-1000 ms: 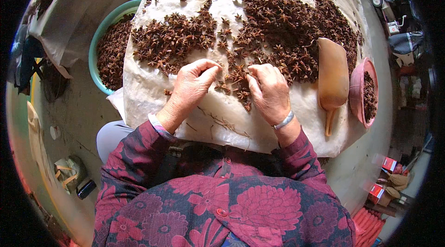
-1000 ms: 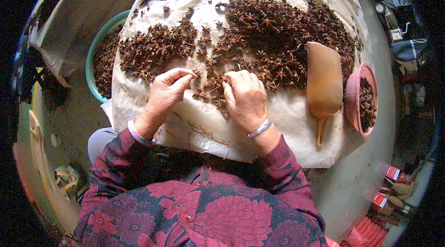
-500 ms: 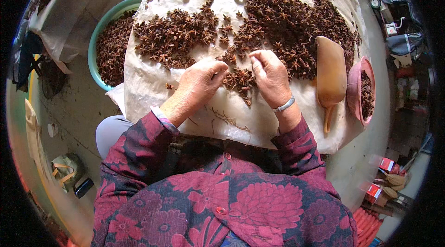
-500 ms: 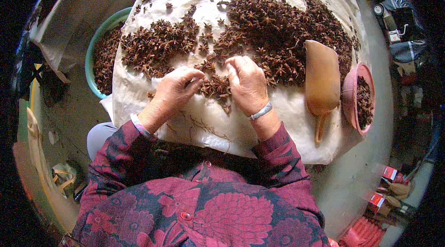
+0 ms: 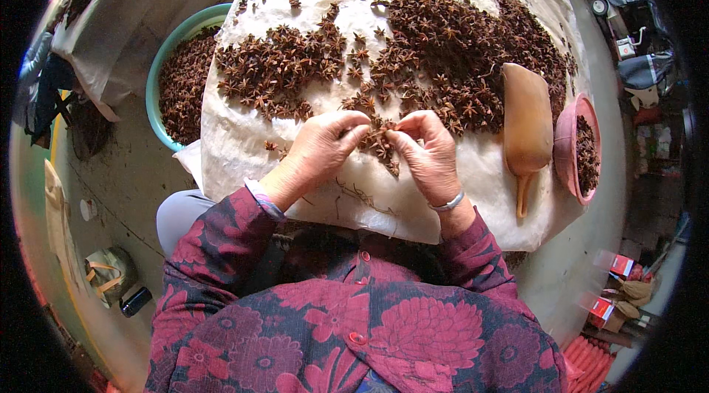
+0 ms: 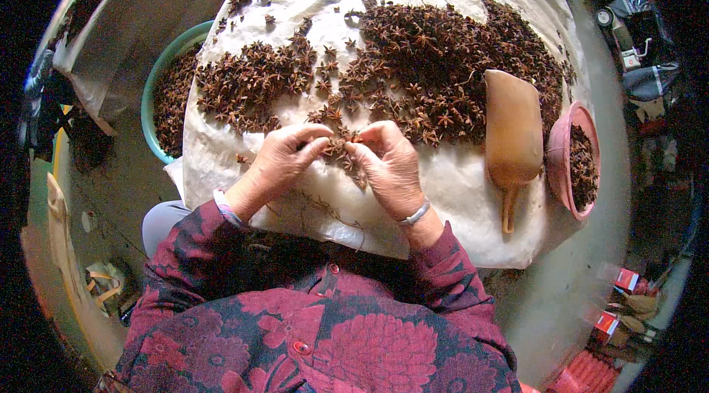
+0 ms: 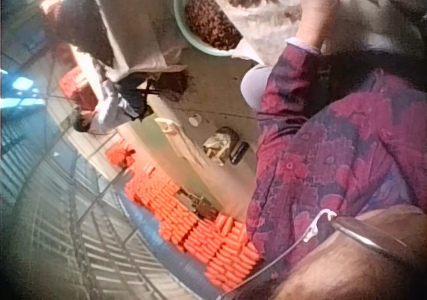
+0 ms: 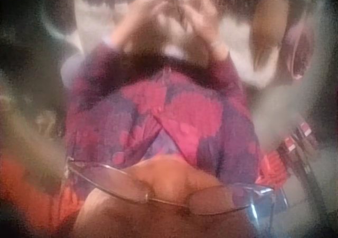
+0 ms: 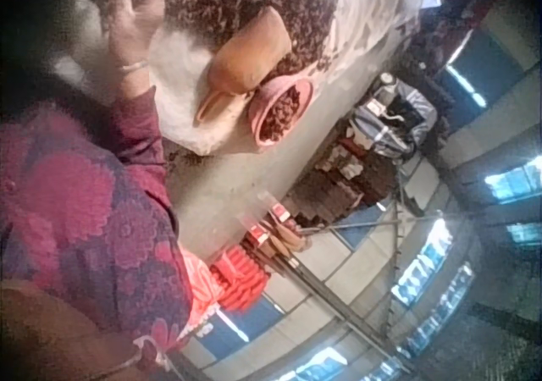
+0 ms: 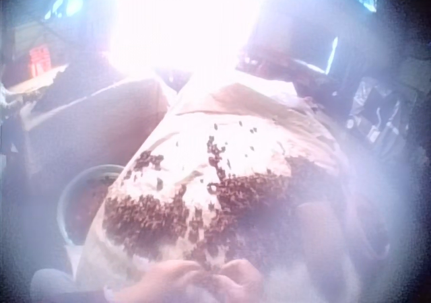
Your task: The person sits at a low table and sorts star anise by hand, removing stems and debris from the pile. They use a plastic scoop to move the spice and a metal cup to transfer portions, working continuously on the task.
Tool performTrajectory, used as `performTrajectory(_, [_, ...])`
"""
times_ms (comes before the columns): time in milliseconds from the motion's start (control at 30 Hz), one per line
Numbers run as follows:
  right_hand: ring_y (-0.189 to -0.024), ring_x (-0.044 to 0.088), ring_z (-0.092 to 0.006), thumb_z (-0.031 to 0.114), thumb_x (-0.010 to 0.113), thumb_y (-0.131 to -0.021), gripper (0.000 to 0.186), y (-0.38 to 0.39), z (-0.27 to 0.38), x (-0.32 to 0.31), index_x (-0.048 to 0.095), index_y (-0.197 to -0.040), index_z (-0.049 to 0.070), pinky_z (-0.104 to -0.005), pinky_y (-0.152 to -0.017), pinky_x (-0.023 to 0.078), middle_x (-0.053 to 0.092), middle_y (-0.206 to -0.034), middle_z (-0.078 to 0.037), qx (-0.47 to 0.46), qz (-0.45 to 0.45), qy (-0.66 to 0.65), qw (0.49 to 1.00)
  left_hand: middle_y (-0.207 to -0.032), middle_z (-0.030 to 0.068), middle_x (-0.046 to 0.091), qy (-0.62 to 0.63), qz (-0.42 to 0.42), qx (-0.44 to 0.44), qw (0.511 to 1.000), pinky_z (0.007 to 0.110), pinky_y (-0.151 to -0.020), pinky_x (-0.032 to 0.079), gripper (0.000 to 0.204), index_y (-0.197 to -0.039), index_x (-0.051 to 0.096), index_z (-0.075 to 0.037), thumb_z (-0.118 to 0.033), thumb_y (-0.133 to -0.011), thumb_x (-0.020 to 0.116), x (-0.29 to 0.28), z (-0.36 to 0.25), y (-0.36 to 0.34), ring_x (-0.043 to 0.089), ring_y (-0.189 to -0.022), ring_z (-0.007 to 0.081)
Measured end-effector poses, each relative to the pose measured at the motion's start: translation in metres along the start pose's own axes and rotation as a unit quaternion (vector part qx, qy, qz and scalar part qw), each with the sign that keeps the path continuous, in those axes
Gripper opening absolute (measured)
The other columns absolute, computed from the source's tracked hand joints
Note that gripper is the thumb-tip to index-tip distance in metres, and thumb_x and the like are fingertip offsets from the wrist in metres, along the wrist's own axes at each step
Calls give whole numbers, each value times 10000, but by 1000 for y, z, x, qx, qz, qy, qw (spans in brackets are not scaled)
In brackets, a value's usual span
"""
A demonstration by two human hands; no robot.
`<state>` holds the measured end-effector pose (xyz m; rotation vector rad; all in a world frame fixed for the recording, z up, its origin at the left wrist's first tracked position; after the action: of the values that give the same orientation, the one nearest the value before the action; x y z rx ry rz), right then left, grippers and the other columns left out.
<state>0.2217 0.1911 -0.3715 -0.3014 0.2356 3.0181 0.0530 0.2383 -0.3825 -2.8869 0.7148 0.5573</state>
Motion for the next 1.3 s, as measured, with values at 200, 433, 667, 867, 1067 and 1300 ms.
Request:
performTrajectory(200, [-926,628,-78,45,707,-952,174,-2,-2,4,618,-1100,34,-236,-850,519,679,-1003,-7,35,26,-213,976,-731,-84,573,262,111,-190,940,207,-552,388,274,-974,741,-69,-327,-1008,657,13,6,7,481,-645,13])
performTrajectory(433, [-890,633,-85,85,687,-971,146,5,-9,7,633,-1099,38,-235,-814,521,683,-992,-6,56,60,-174,981,-698,-71,557,175,157,-187,954,242,-552,423,196,-893,712,-33,-219,-946,681,11,0,9,499,-634,33])
performTrajectory(667, [-814,627,-108,121,686,-979,158,50,-13,2,632,-1106,45,-253,-746,509,671,-949,-13,162,93,-364,913,-727,151,623,21,166,53,984,362,-642,491,111,-854,655,-4,-110,-890,655,14,-40,22,605,-651,218])
performTrajectory(867, [-855,590,-196,249,739,-928,283,68,19,-20,610,-1090,57,-373,-766,512,615,-944,-63,77,171,-493,850,-831,125,694,75,378,30,922,365,-718,523,156,-959,696,-1,-152,-920,692,58,-55,71,655,-771,211])
performTrajectory(1067, [-749,527,-104,212,656,-985,177,46,1,-21,633,-1109,88,-241,-667,430,578,-880,0,152,88,-360,916,-859,12,730,170,350,-107,915,296,-742,531,235,-1050,736,-18,-236,-991,674,45,-30,61,651,-801,108])
performTrajectory(1300, [-775,650,-281,59,679,-878,59,-12,55,5,682,-937,57,-365,-675,524,607,-867,-115,-220,11,369,903,-625,-48,537,309,46,-216,925,209,-443,335,244,-887,679,-73,-261,-1027,613,-9,19,18,441,-496,28])
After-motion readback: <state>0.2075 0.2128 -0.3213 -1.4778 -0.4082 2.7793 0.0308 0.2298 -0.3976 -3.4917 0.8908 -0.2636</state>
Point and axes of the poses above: each hand's wrist, its own y-axis away from the middle knuckle, its own x-axis out of the palm, z = x × y, the point moved 9 cm from there along -y, towards the middle knuckle
